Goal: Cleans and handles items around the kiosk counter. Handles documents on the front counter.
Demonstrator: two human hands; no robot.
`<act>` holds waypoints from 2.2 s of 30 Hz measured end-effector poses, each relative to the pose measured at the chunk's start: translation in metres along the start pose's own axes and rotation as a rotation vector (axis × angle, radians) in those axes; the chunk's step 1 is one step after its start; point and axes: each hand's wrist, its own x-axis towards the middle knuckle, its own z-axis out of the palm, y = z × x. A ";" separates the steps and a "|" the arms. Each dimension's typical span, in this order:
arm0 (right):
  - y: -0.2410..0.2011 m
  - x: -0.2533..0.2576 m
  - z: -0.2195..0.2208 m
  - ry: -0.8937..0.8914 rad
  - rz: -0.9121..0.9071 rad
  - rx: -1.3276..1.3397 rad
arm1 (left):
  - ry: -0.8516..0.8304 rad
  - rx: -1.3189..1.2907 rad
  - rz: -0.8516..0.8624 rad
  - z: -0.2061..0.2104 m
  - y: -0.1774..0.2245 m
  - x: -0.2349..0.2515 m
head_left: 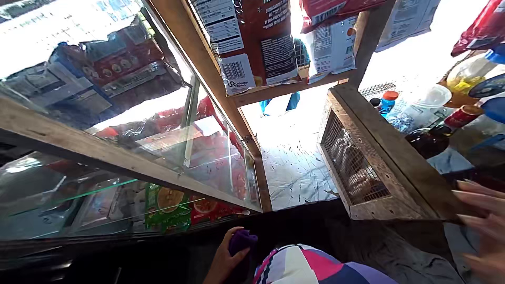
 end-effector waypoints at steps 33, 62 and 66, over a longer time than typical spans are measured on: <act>-0.011 0.020 0.063 0.399 0.477 -0.780 | -0.184 0.321 0.390 -0.083 -0.067 0.009; 0.003 0.018 0.032 0.289 0.407 -0.730 | -0.257 0.386 0.142 -0.077 -0.116 0.021; 0.020 0.013 0.019 0.279 0.372 -0.729 | -0.235 0.369 0.093 -0.080 -0.117 0.015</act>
